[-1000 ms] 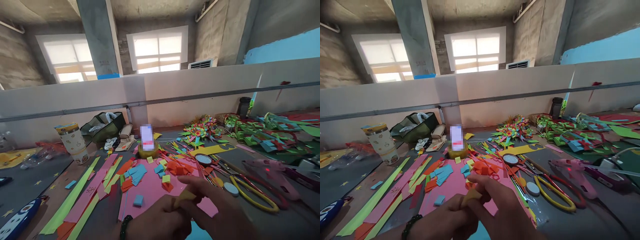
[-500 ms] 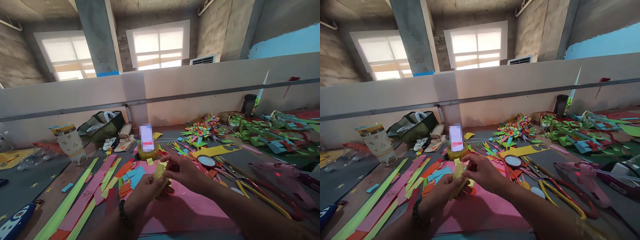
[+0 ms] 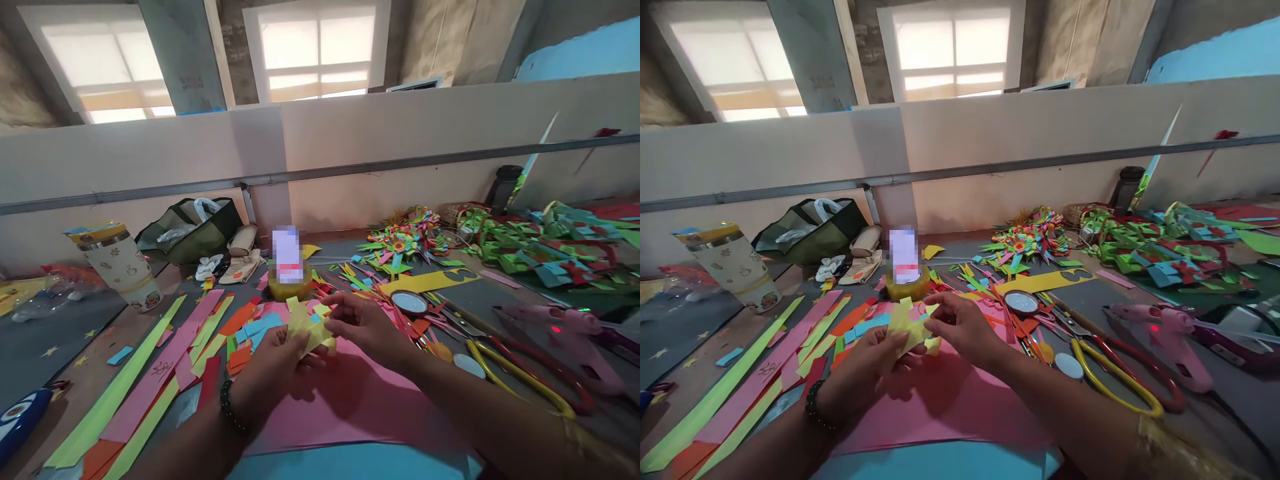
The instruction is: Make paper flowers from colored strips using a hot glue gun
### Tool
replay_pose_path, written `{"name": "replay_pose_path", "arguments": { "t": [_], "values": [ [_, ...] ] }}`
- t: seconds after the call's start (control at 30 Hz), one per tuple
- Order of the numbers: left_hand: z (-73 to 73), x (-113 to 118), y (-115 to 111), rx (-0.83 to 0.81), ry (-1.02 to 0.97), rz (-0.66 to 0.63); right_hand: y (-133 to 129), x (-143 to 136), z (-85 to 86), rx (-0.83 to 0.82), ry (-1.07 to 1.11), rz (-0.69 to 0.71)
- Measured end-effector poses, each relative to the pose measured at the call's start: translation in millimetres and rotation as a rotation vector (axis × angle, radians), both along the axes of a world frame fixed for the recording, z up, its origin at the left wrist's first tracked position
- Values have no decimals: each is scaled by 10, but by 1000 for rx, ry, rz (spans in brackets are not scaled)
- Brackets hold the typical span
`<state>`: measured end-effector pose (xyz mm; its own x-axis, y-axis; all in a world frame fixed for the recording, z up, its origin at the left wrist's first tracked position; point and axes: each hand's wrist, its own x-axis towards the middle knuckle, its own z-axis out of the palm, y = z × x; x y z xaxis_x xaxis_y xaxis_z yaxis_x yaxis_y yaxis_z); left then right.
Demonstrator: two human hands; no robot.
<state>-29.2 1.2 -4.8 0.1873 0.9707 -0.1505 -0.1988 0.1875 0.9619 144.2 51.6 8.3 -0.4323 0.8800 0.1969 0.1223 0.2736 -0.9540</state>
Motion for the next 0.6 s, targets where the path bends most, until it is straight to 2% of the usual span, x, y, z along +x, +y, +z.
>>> {"name": "replay_pose_path", "arguments": {
  "t": [0.13,0.33,0.47,0.6],
  "values": [
    [19,-115,35,29,64,-13,42,26,4,-14,41,11],
    [1,-282,113,70,107,-66,100,116,105,-62,62,-13],
    [20,-370,167,107,148,-21,195,205,169,-22,73,-33],
    [16,-436,218,75,110,30,231,258,235,-69,122,-35]
  ]
}}
